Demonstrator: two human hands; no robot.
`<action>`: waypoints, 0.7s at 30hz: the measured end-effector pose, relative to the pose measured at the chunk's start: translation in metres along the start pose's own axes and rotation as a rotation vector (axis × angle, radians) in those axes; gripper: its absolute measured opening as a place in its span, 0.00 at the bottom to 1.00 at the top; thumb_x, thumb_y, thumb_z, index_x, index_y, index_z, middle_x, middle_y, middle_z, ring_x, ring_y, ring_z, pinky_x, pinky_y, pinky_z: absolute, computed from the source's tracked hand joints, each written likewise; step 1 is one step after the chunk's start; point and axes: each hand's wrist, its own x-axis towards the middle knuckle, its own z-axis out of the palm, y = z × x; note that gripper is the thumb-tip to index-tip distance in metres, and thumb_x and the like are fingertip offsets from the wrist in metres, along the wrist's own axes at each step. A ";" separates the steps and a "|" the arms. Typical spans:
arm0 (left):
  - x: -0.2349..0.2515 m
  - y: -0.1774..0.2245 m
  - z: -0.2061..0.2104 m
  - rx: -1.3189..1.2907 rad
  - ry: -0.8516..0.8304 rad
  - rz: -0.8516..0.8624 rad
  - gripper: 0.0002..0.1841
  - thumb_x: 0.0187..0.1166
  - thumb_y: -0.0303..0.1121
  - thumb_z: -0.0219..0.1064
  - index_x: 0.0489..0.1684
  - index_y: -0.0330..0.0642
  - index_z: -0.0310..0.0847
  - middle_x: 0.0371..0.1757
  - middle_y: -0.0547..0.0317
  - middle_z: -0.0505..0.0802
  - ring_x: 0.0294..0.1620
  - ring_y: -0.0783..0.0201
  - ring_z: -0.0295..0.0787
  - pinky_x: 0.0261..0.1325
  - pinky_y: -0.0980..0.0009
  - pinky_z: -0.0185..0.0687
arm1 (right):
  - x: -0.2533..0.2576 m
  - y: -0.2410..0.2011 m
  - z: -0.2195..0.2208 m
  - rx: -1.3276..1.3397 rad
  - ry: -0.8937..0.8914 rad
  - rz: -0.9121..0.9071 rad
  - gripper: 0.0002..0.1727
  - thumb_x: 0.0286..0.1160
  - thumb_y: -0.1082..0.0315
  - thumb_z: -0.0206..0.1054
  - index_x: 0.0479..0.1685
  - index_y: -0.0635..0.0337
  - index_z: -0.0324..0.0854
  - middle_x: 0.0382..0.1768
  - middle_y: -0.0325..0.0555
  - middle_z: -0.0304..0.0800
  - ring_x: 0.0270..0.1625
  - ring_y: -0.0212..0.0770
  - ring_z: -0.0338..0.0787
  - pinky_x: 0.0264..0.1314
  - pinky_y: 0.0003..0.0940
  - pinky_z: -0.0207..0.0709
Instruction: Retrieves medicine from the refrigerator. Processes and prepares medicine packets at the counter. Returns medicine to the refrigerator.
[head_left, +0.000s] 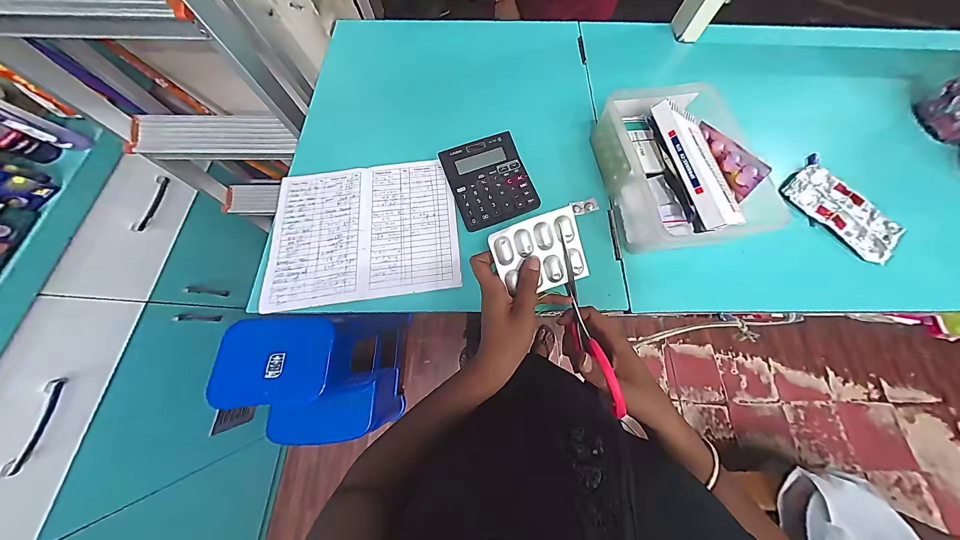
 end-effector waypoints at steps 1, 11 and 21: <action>0.000 0.000 0.000 -0.001 0.003 0.000 0.18 0.89 0.26 0.57 0.69 0.44 0.52 0.54 0.50 0.87 0.43 0.54 0.97 0.42 0.53 0.99 | 0.000 0.000 0.000 0.004 -0.001 0.001 0.35 0.74 0.39 0.70 0.63 0.60 0.73 0.32 0.25 0.80 0.31 0.18 0.79 0.34 0.15 0.76; 0.001 -0.002 -0.002 -0.014 -0.008 0.004 0.18 0.89 0.26 0.57 0.69 0.45 0.51 0.54 0.50 0.87 0.44 0.52 0.97 0.42 0.52 0.99 | 0.001 0.002 0.002 0.011 0.021 0.018 0.34 0.75 0.41 0.70 0.64 0.62 0.74 0.32 0.27 0.80 0.31 0.19 0.79 0.34 0.16 0.75; 0.004 -0.003 -0.003 -0.023 -0.010 0.009 0.18 0.89 0.27 0.56 0.69 0.44 0.52 0.54 0.49 0.87 0.42 0.52 0.97 0.41 0.53 0.99 | 0.001 0.005 0.001 0.018 0.068 0.033 0.29 0.75 0.45 0.72 0.61 0.60 0.77 0.28 0.26 0.80 0.25 0.19 0.78 0.27 0.15 0.74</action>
